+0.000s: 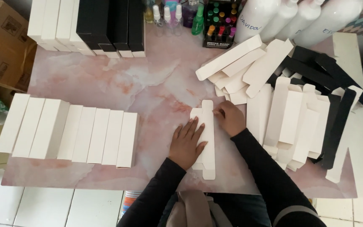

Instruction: The person folds flat white cardboard pieces into small rectangular boxes by hand. They repeatedly pick up a flat piece, fold the side flaps, tuck the ends to form a box, and place the finished box into a growing stack on the left side of the table.

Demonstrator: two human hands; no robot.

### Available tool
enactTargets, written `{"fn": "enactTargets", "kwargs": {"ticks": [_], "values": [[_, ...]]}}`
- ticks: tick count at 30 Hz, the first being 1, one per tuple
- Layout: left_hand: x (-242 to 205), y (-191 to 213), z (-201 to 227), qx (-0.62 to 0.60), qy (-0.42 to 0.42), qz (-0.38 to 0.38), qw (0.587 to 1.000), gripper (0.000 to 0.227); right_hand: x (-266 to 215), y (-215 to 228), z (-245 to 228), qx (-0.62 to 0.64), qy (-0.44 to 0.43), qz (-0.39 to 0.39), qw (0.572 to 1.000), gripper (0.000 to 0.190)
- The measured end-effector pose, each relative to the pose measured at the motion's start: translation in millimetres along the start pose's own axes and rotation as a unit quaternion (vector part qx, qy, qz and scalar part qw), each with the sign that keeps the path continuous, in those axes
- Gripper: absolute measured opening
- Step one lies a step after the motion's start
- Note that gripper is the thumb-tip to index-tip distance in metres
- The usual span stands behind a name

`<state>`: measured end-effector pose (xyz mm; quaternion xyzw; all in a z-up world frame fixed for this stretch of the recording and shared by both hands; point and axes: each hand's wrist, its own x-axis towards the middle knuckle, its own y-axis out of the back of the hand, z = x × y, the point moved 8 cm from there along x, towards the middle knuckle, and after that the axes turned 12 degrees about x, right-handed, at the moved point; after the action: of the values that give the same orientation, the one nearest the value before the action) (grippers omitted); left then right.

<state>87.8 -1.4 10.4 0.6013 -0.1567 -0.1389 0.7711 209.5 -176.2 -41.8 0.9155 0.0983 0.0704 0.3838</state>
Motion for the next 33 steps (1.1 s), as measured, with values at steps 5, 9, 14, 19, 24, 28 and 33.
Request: {"fn": "enactTargets", "kwargs": {"ticks": [5, 9, 14, 19, 24, 28, 33], "values": [[2, -2, -1, -0.007, 0.003, -0.029, 1.000, 0.060, -28, -6, -6, -0.045, 0.013, -0.026, 0.999, 0.016], [3, -1, 0, -0.002, 0.004, -0.029, 1.000, 0.060, -69, -14, -14, -0.074, 0.013, -0.067, 0.995, 0.016], [2, -8, -1, 0.010, 0.002, -0.013, 1.000, 0.061, -120, -13, -40, -0.091, 0.032, -0.073, 0.993, 0.012], [0, -4, 1, 0.023, 0.003, 0.031, 0.999, 0.059, -133, -5, -37, -0.017, 0.019, -0.057, 0.998, 0.018], [-1, 0, 1, 0.033, 0.002, 0.053, 0.998, 0.059, -82, 4, -11, 0.010, 0.044, -0.001, 0.999, 0.023], [1, 2, 1, 0.020, 0.001, 0.006, 1.000, 0.060, -22, 1, -11, -0.018, 0.038, 0.021, 0.999, 0.015], [1, -4, 1, 0.004, 0.006, -0.030, 1.000, 0.061, -5, -9, -3, -0.008, 0.025, -0.010, 1.000, 0.012]]}}
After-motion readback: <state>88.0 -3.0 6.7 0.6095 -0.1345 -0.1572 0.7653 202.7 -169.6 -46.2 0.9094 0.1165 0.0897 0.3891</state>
